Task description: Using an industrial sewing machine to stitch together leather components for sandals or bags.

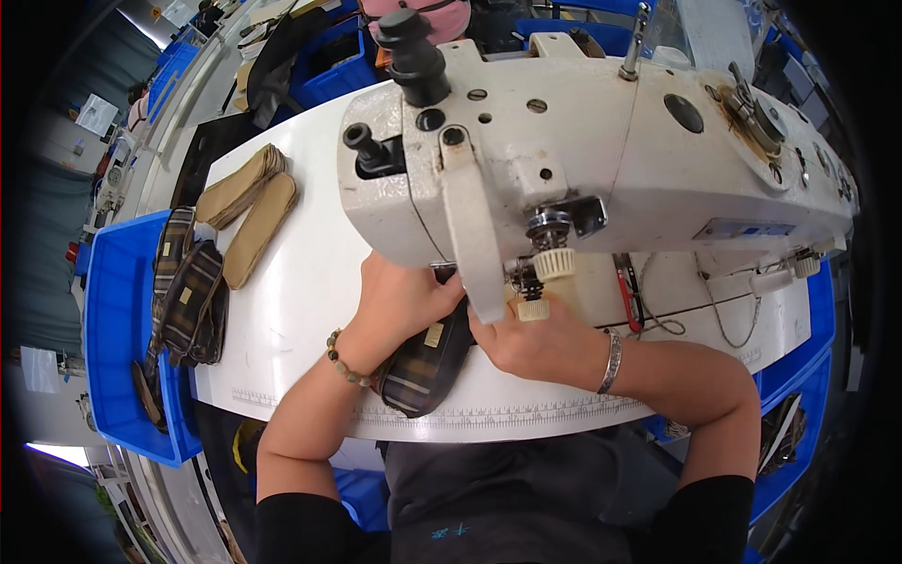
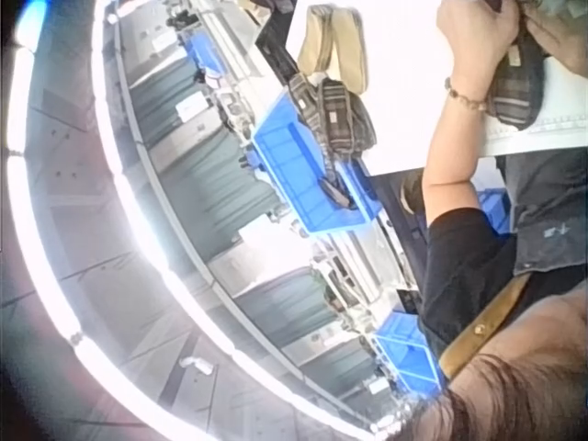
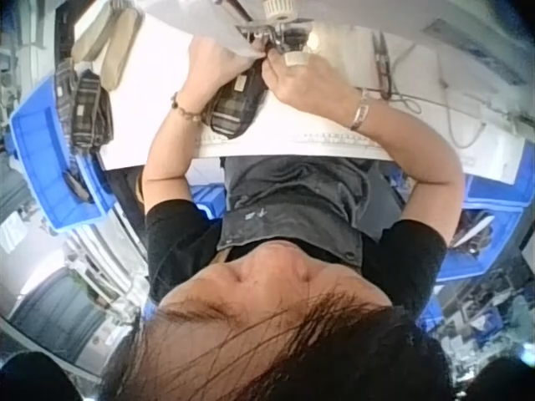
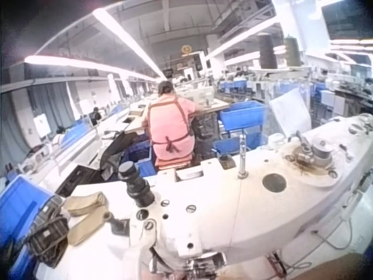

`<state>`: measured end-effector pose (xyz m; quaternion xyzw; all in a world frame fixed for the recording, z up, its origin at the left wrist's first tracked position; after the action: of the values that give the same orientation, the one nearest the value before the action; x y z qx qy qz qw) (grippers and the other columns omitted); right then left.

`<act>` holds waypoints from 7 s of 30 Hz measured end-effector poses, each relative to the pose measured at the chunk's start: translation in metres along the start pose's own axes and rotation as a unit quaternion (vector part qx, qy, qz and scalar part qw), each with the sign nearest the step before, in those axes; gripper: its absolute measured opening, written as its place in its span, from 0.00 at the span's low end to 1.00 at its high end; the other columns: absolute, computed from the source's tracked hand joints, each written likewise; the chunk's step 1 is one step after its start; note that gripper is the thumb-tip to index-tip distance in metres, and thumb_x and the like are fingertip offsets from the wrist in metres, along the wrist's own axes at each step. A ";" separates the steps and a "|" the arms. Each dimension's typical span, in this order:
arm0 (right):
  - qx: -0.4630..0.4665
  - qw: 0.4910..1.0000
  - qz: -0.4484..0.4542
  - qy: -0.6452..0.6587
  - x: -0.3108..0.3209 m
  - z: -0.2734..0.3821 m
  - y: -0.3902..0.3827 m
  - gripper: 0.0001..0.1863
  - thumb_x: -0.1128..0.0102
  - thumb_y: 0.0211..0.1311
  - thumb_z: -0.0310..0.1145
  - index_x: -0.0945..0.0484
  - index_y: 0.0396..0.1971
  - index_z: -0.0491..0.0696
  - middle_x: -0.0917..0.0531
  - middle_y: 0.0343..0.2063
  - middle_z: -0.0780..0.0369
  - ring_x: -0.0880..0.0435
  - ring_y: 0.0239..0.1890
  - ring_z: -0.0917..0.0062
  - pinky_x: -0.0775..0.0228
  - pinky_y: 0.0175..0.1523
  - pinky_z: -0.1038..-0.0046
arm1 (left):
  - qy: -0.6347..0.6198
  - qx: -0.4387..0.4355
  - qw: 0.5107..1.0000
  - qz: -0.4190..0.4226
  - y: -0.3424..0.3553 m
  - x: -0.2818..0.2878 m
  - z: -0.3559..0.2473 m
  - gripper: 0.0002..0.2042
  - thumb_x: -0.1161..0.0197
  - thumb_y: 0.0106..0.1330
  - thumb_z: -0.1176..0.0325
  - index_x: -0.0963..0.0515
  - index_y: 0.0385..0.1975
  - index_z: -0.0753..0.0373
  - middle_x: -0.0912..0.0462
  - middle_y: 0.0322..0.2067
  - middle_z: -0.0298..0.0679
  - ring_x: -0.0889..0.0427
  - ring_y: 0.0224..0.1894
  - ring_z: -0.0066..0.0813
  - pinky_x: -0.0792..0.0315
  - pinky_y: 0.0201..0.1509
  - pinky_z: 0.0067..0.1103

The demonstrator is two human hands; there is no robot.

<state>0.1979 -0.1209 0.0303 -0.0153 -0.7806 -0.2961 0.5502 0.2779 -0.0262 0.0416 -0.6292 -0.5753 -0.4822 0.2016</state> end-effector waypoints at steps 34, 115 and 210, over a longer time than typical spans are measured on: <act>0.025 0.974 -0.080 0.209 0.019 0.011 0.002 0.05 0.41 0.48 0.32 0.25 0.24 0.47 0.26 0.22 0.62 0.23 0.16 0.79 0.33 0.18 0.76 | -0.037 0.067 0.996 0.035 -0.001 -0.003 0.016 0.09 0.30 0.58 0.68 0.19 0.32 0.67 0.17 0.26 0.42 0.16 0.28 0.34 0.24 0.33 0.28; 0.044 0.994 -0.026 0.094 0.038 0.042 -0.013 0.10 0.42 0.47 0.33 0.21 0.20 0.40 0.17 0.22 0.46 0.23 0.17 0.76 0.40 0.17 0.78 | 0.082 -0.165 0.956 0.227 -0.049 0.002 -0.073 0.23 0.35 0.47 0.74 0.18 0.48 0.64 0.16 0.49 0.41 0.18 0.47 0.44 0.25 0.51 0.34; -0.009 0.997 0.000 0.081 0.022 0.006 -0.005 0.06 0.41 0.40 0.31 0.26 0.15 0.46 0.29 0.13 0.66 0.26 0.15 0.80 0.35 0.20 0.76 | -0.006 -0.232 0.967 0.109 -0.028 0.008 -0.060 0.10 0.26 0.48 0.69 0.15 0.32 0.58 0.18 0.32 0.30 0.17 0.33 0.33 0.25 0.37 0.29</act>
<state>0.1822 -0.1287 0.0461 0.0037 -0.7309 -0.3032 0.6114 0.2292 -0.0631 0.0671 -0.7204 -0.3771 -0.5738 0.0982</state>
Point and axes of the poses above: each hand's wrist, its own y-axis towards the middle knuckle, its own x-axis out of the back of the hand, z = x × y, the point moved 10 cm from there along y, towards the middle knuckle
